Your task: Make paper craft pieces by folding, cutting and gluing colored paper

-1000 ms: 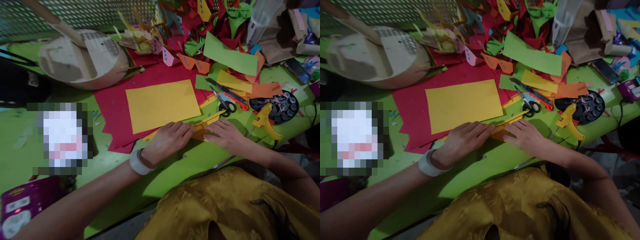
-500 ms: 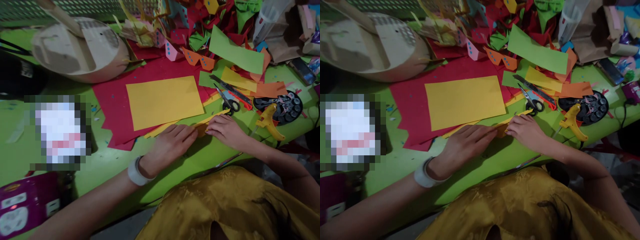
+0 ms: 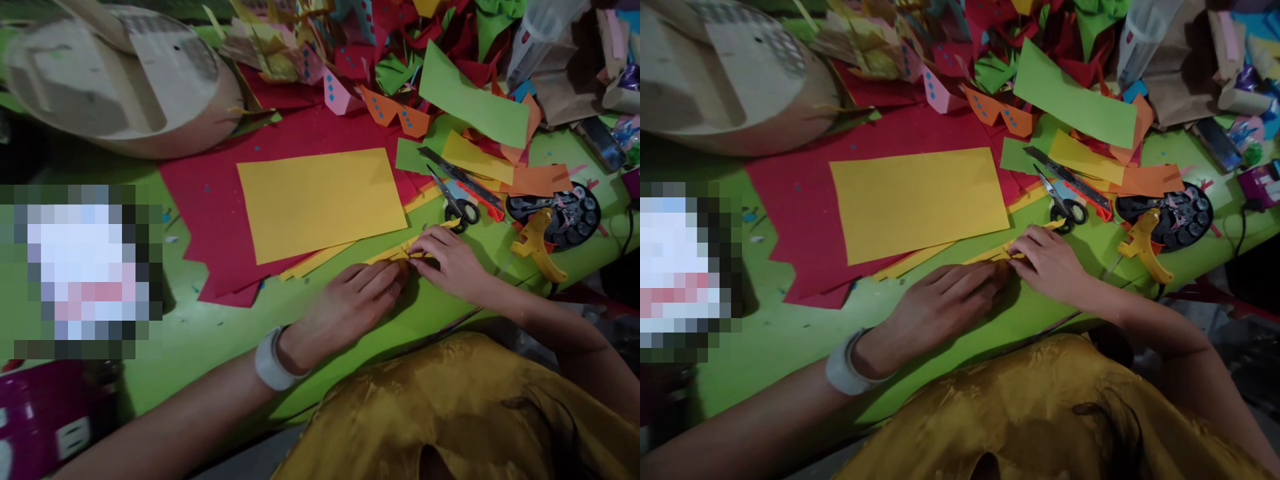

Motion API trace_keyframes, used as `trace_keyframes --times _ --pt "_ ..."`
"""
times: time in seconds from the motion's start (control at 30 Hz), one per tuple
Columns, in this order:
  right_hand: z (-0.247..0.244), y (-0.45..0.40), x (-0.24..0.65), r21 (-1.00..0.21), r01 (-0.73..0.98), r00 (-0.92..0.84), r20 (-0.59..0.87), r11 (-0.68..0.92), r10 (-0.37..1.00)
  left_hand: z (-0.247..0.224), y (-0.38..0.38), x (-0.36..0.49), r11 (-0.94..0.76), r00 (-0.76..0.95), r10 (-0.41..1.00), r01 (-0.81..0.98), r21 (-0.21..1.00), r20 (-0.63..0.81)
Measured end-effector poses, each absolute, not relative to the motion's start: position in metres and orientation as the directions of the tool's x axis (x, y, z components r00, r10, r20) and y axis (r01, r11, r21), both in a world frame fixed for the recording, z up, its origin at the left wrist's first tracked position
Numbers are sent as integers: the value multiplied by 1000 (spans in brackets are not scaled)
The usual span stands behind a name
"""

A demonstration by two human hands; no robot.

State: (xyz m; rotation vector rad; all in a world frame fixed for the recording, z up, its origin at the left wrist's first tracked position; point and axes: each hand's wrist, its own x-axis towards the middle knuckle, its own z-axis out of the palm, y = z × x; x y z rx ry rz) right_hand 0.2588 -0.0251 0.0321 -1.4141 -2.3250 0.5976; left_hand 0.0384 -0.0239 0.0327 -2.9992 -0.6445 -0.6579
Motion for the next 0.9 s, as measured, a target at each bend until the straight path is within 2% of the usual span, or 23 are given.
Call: trace_keyframes --times 0.2,0.4,0.9 --pt "29 -24 261 -563 703 -422 162 435 892 30 -26 34 -930 844 363 352 102 394" --pt "28 -25 262 -566 694 -425 179 446 887 27 -23 35 -913 821 409 367 179 399" --pt "29 -24 263 -614 660 -426 168 432 889 27 -24 42 -863 784 488 498 79 384"
